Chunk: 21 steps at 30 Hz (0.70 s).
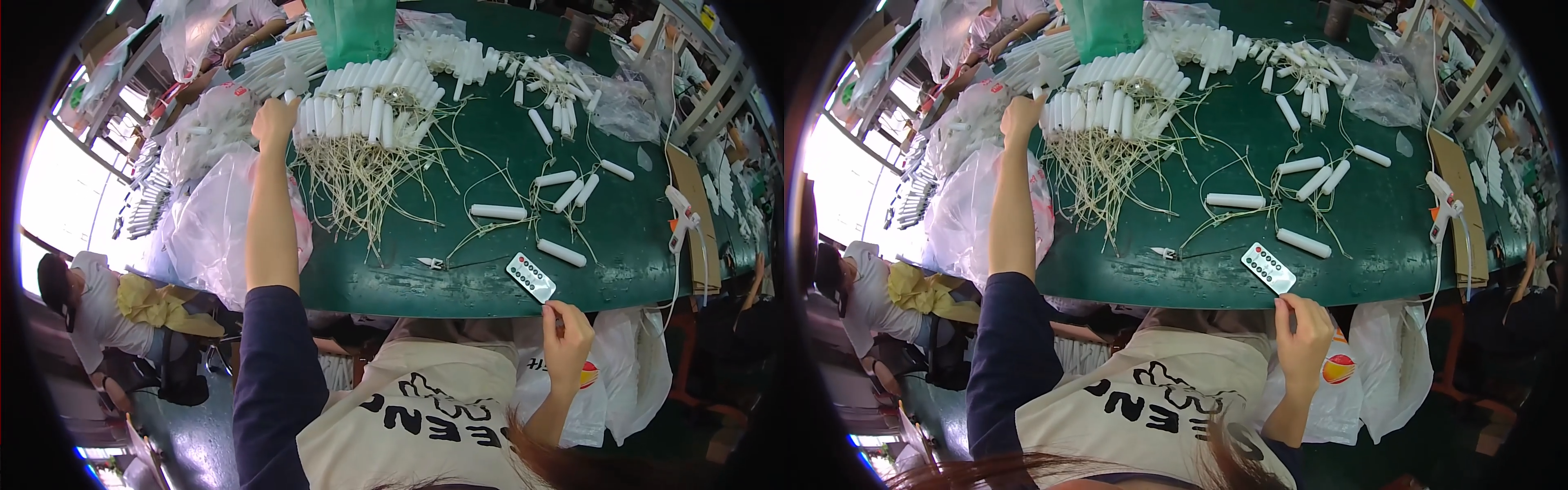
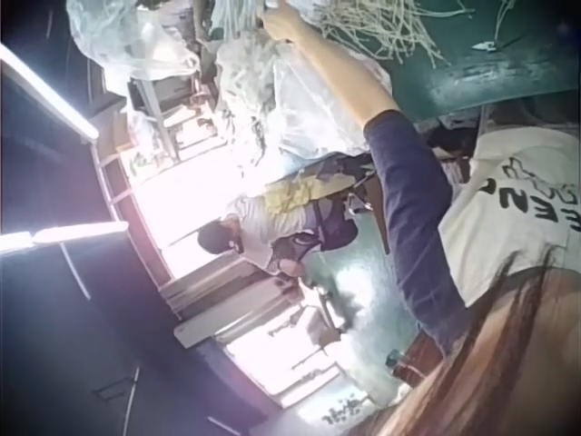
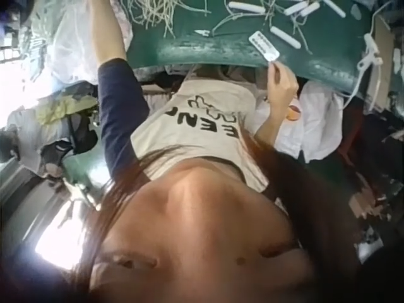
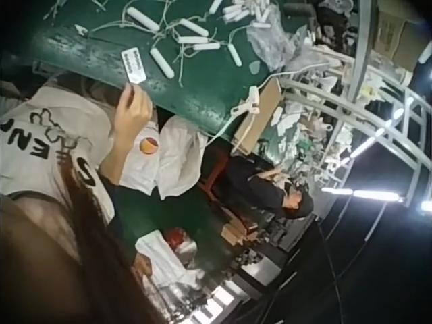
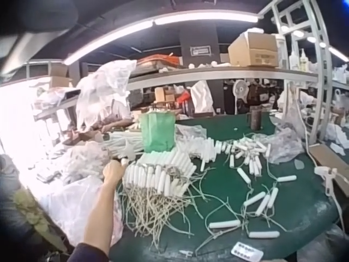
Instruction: Assembling LED light tubes by inserting wires and connecting internal components on a production line.
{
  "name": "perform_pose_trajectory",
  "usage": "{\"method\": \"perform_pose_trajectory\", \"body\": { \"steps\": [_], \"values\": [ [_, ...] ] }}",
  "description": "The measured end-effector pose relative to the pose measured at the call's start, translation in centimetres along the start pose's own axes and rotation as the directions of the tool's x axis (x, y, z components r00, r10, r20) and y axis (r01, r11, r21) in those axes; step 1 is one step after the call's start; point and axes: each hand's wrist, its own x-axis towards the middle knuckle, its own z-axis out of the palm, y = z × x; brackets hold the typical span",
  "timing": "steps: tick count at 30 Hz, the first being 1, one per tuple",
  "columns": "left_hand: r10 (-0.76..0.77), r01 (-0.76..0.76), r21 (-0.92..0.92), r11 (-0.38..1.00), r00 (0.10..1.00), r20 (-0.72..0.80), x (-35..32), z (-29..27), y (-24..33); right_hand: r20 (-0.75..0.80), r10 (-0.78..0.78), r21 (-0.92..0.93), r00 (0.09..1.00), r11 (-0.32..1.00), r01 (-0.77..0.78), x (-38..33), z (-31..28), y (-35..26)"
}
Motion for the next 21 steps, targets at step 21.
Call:
{"method": "perform_pose_trajectory", "body": {
  "steps": [21],
  "values": [
    [0.146,-0.165,-0.050,0.985,0.950,-0.276,-0.5,-1.0,1.4,0.025,-0.001,0.005,1.000,1.000,0.001,-0.3,-0.3,-1.2]
  ]
}}
